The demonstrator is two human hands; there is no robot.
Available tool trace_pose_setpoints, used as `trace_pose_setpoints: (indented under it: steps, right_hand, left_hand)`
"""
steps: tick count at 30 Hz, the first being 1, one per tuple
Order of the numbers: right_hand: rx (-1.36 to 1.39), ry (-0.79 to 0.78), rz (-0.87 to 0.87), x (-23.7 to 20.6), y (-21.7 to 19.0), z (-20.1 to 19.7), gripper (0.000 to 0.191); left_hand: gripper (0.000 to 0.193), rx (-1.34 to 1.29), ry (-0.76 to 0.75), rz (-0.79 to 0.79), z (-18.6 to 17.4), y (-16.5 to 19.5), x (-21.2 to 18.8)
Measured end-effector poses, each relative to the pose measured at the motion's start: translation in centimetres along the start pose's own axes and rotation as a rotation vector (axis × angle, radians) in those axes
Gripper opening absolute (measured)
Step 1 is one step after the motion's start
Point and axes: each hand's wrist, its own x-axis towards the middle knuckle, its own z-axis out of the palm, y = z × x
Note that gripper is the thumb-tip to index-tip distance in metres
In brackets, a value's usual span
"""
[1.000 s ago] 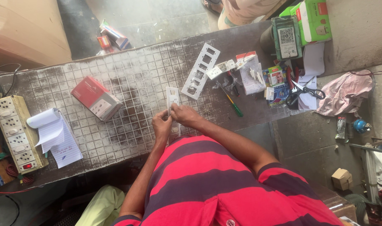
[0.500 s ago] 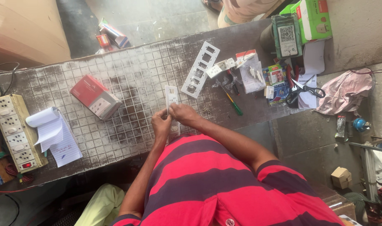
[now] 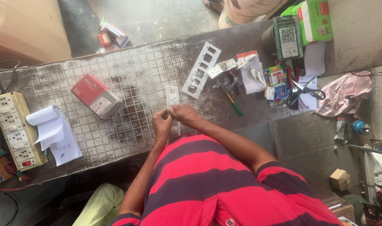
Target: The person assembles a multi-gang electrical socket by inserting brass contact pins into the plastic housing and tightening them with a screwdriver. They handle several small metal pins and repeatedly turn the socket over to access different terminals.
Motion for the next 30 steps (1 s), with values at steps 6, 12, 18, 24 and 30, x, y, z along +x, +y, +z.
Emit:
trace_pose_setpoints:
  steps: [6,12,18,24,30]
  right_hand:
    - [-0.028,-0.069,0.057,0.00,0.05,0.23,0.034]
    - [0.009,-0.026,0.011,-0.01,0.07,0.08,0.034]
    - [-0.019,-0.058,0.022,0.29,-0.04,-0.11,0.034]
    - [0.059,-0.072,0.056,0.47,-0.18,-0.10,0.040]
    - [0.016,-0.101,0.095,0.22,0.03,0.13,0.040]
  left_hand:
    - [0.032,0.000,-0.012,-0.011,-0.09,-0.05,-0.08]
    - [0.032,-0.008,-0.006,-0.010,-0.08,-0.11,0.02]
    - [0.031,0.008,-0.017,0.021,0.06,-0.18,-0.17]
    - [0.029,0.023,0.009,0.046,0.00,-0.06,-0.33]
    - [0.031,-0.012,-0.028,-0.015,0.12,-0.16,-0.22]
